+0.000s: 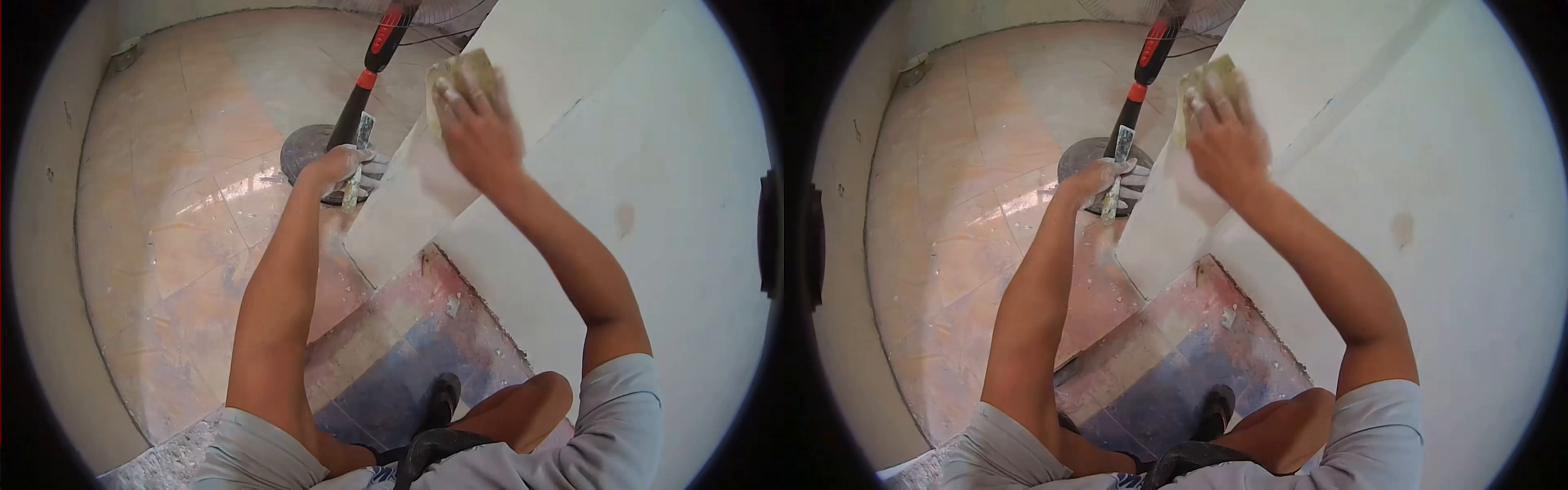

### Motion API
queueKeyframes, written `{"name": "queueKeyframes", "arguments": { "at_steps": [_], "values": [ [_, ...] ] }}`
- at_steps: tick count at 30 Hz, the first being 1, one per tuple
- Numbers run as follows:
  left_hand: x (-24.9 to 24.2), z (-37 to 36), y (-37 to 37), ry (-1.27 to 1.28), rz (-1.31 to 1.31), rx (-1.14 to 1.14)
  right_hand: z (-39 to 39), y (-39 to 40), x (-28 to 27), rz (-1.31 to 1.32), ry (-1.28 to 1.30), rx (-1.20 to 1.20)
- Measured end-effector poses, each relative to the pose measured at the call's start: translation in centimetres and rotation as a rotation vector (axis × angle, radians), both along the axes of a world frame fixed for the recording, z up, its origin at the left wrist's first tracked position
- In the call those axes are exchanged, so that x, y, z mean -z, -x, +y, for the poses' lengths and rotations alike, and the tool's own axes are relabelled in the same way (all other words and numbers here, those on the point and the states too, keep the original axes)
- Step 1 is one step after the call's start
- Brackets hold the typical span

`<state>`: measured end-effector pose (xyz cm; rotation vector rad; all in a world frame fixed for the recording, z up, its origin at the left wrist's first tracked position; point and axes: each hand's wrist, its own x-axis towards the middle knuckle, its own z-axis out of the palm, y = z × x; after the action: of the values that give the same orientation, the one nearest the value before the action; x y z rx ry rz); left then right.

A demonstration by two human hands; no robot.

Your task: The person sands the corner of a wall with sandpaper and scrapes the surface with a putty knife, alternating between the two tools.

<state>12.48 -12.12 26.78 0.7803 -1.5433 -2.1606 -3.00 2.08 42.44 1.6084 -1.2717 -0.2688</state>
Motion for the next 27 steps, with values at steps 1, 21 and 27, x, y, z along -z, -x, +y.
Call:
{"name": "queueKeyframes", "arguments": {
  "at_steps": [1, 21, 27],
  "values": [
    [0.2, -0.1, 0.1, -0.017, 0.062, 0.019, -1.4, 2.2, 4.5, 0.015, -0.086, 0.094],
    [0.7, -1.4, -0.1, 0.096, 0.006, -0.059, 0.5, 2.1, 6.5, 0.166, -0.173, 0.014],
    [0.6, -1.4, -0.6, 0.148, -0.036, -0.043, -0.2, 1.3, 3.8, 0.075, 0.023, 0.028]
  ]
}}
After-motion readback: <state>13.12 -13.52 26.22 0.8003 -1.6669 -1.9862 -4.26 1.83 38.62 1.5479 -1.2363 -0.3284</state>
